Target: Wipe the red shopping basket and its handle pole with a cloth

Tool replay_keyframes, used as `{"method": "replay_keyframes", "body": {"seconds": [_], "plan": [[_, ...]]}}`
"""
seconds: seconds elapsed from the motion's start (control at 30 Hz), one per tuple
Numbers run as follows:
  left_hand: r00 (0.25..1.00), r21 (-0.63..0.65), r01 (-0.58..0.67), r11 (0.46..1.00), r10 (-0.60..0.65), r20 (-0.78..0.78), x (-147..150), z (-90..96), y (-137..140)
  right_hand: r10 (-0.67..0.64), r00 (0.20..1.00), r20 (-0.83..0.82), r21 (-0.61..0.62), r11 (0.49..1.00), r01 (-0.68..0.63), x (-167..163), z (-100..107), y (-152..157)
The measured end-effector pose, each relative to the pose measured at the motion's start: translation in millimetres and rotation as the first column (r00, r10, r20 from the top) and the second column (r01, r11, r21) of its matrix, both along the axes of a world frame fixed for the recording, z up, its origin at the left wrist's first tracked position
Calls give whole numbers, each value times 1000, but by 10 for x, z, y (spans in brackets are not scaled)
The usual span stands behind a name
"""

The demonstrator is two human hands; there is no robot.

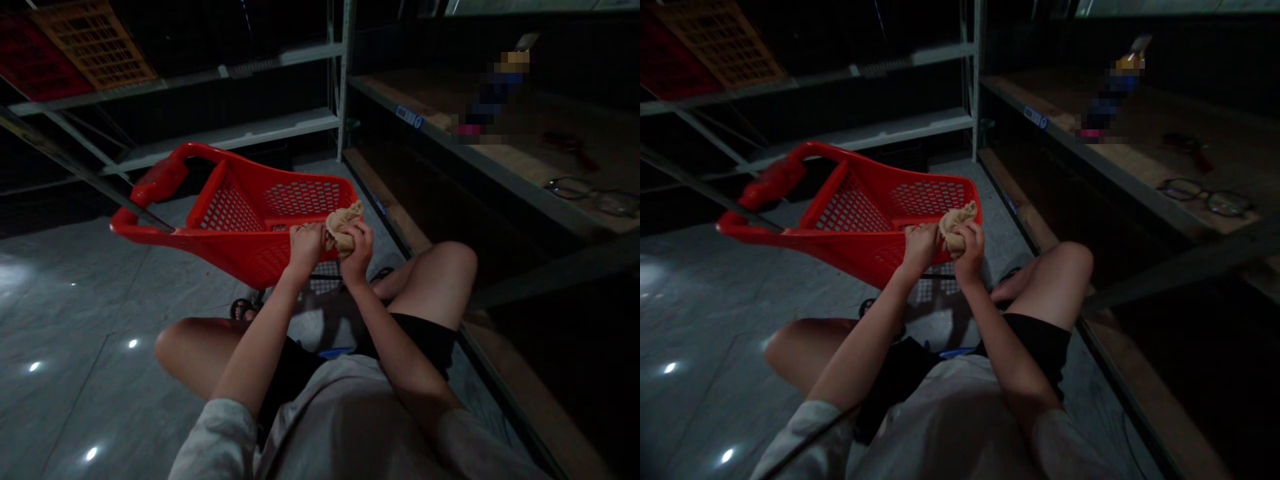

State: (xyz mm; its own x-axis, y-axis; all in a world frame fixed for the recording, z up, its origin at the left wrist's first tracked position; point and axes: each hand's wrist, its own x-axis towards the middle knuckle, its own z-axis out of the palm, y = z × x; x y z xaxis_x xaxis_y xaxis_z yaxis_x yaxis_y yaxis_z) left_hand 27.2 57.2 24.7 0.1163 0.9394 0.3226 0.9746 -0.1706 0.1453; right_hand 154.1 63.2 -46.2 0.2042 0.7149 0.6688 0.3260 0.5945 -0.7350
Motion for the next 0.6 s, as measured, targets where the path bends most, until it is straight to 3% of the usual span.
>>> {"method": "replay_keyframes", "body": {"seconds": [0.1,0.23,0.3,0.37,0.53,0.6], "plan": [[994,8,104,995,-104,-30,-192,144,-75,12,999,30,-140,990,-8,-6,-304,62],[984,123,-42,992,62,-169,-661,314,-256,75,997,19,-365,929,-63,-58,-931,-27],[965,117,-91,989,117,-237,-864,354,-330,96,995,8,-376,923,-87,-94,-1016,-32],[952,90,-93,992,115,-285,-973,360,-374,94,996,-6,-349,933,-90,-137,-870,42],[944,112,-119,987,148,-296,-921,300,-385,19,994,-111,-97,995,-30,-248,-75,341],[942,125,-141,982,171,-287,-884,280,-386,16,993,-118,-34,999,-20,-273,45,352]]}}
